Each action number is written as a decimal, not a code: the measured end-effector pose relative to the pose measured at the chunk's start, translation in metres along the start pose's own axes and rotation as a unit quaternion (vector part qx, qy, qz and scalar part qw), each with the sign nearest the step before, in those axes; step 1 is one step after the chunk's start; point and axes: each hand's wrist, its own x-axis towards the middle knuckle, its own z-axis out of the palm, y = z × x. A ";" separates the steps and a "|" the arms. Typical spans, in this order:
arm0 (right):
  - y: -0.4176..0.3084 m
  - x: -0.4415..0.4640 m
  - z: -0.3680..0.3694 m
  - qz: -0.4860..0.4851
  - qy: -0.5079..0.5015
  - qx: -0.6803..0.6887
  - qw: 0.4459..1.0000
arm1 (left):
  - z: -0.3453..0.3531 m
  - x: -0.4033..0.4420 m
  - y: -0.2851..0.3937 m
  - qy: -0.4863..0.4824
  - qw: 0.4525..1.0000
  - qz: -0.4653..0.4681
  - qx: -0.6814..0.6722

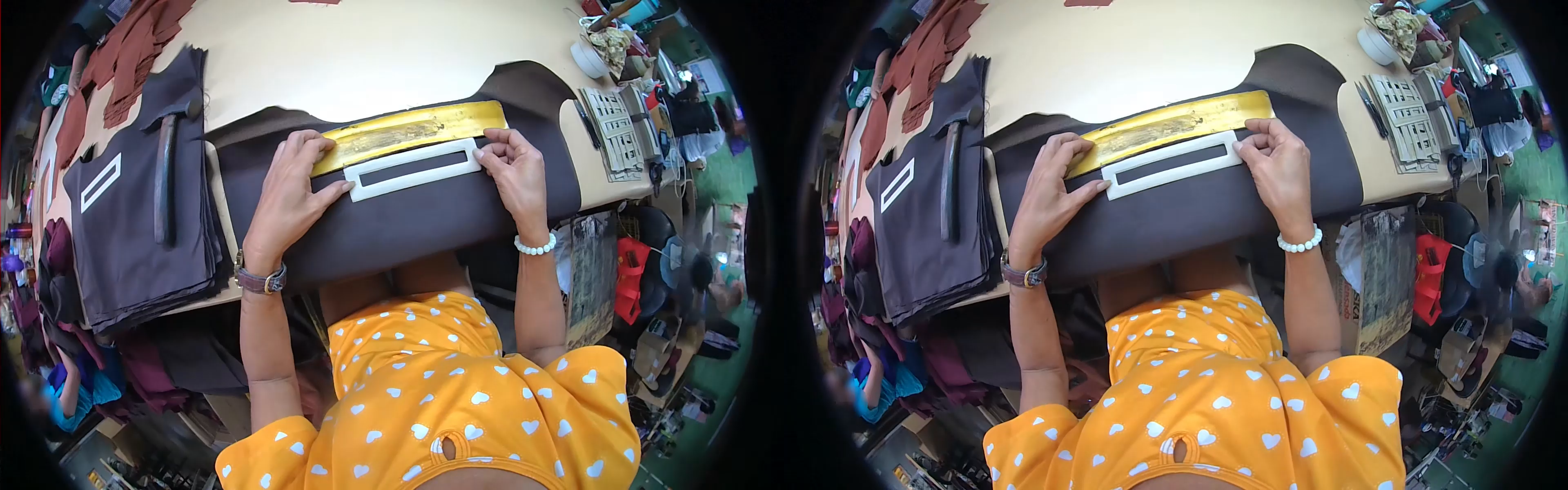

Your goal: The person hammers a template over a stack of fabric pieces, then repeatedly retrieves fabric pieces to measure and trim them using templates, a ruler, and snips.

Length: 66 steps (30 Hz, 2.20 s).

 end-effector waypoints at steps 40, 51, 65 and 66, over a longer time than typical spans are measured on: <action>-0.007 -0.063 0.059 -0.332 -0.039 -0.309 0.890 | 0.038 -0.050 0.038 0.031 0.950 0.064 0.304; 0.016 -0.043 0.021 -0.282 -0.016 -0.342 0.896 | 0.043 -0.049 0.035 0.023 0.928 0.074 0.365; 0.003 -0.049 0.019 -0.249 -0.043 -0.342 0.905 | 0.003 -0.125 0.117 -0.319 0.874 -0.022 -0.367; 0.002 -0.047 0.019 -0.255 -0.037 -0.347 0.902 | -0.004 -0.117 0.116 -0.293 0.884 -0.017 -0.364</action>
